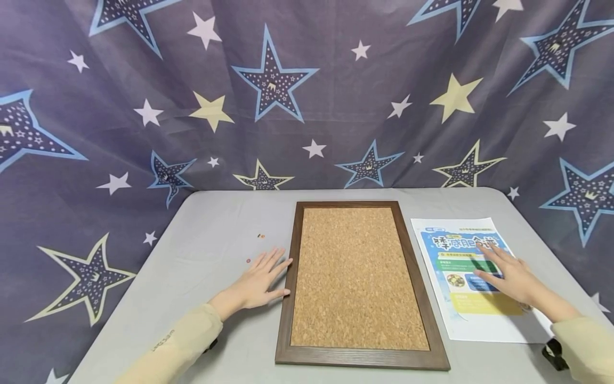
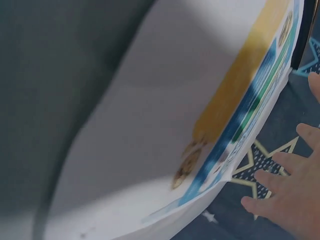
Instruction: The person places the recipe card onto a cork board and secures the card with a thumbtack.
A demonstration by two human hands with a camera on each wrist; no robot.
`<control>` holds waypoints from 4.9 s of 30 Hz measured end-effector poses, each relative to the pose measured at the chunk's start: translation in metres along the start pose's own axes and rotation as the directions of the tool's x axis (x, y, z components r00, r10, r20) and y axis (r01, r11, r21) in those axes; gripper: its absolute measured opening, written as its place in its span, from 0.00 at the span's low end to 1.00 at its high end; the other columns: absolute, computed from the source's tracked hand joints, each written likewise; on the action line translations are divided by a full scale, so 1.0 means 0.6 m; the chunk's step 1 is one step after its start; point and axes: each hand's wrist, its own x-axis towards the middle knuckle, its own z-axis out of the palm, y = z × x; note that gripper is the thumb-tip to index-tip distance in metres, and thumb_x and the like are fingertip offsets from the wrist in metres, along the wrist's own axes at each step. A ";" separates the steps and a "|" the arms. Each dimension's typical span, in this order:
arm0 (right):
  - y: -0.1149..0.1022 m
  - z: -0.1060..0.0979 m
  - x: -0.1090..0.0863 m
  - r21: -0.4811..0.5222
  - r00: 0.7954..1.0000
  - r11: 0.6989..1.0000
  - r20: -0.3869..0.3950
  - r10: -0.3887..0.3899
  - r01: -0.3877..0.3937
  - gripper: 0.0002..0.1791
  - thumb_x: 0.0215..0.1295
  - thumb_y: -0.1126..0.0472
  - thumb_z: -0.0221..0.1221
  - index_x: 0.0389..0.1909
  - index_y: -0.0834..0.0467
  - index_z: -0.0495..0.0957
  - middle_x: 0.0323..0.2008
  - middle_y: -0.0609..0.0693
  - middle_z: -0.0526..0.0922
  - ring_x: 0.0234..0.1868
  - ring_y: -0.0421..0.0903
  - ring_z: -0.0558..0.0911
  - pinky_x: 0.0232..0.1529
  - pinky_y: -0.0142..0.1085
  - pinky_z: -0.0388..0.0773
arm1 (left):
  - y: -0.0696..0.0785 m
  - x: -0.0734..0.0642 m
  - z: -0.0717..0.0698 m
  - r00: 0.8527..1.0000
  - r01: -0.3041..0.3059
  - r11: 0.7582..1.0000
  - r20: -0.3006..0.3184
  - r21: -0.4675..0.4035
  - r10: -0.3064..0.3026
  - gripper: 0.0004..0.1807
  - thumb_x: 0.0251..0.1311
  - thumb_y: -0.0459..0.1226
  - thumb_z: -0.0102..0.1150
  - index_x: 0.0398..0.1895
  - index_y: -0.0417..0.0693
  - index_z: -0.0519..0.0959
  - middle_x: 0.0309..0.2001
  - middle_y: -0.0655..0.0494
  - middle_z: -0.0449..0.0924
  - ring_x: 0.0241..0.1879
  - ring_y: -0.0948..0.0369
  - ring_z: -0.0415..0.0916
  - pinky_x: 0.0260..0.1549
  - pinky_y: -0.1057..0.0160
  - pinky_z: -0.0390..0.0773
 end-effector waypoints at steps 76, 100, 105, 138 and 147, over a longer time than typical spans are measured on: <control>0.113 -0.018 0.000 0.209 0.950 0.927 0.099 0.296 -0.310 0.21 0.47 0.76 0.48 0.46 0.81 0.66 0.42 0.80 0.66 0.33 0.65 0.75 0.30 0.49 0.75 | 0.009 0.009 0.007 0.994 0.027 0.997 0.104 -0.073 -0.019 0.32 0.62 0.53 0.42 0.65 0.47 0.55 0.68 0.50 0.46 0.67 0.56 0.43 0.63 0.54 0.44; 0.158 -0.021 -0.012 0.393 0.837 0.743 0.174 0.519 -0.542 0.26 0.55 0.64 0.50 0.56 0.70 0.64 0.40 0.69 0.76 0.25 0.39 0.76 0.29 0.37 0.70 | 0.012 0.011 0.003 0.993 0.032 0.996 0.115 -0.081 -0.022 0.33 0.61 0.53 0.42 0.65 0.47 0.56 0.68 0.50 0.46 0.67 0.56 0.43 0.63 0.54 0.45; 0.158 -0.033 -0.013 0.433 0.847 0.734 0.168 0.505 -0.524 0.27 0.52 0.66 0.51 0.56 0.71 0.64 0.48 0.75 0.68 0.26 0.38 0.75 0.22 0.31 0.72 | 0.012 0.010 0.004 0.993 0.032 0.996 0.116 -0.086 -0.022 0.33 0.61 0.53 0.43 0.65 0.46 0.56 0.68 0.49 0.46 0.67 0.55 0.43 0.63 0.53 0.45; 0.134 0.019 0.030 0.690 0.933 0.634 0.195 0.302 -0.349 0.21 0.55 0.59 0.58 0.53 0.52 0.73 0.39 0.41 0.78 0.34 0.37 0.80 0.35 0.30 0.78 | 0.015 0.010 0.000 0.991 0.045 0.997 0.126 -0.068 -0.036 0.33 0.61 0.52 0.43 0.65 0.46 0.56 0.68 0.49 0.47 0.67 0.56 0.43 0.63 0.55 0.44; 0.069 0.033 0.052 0.792 0.944 0.518 0.232 0.235 -0.324 0.20 0.49 0.57 0.62 0.47 0.51 0.76 0.35 0.39 0.78 0.35 0.40 0.81 0.37 0.32 0.77 | 0.017 0.010 0.000 0.993 0.042 0.996 0.116 -0.075 -0.033 0.32 0.61 0.52 0.43 0.65 0.46 0.56 0.68 0.49 0.47 0.67 0.56 0.43 0.63 0.54 0.45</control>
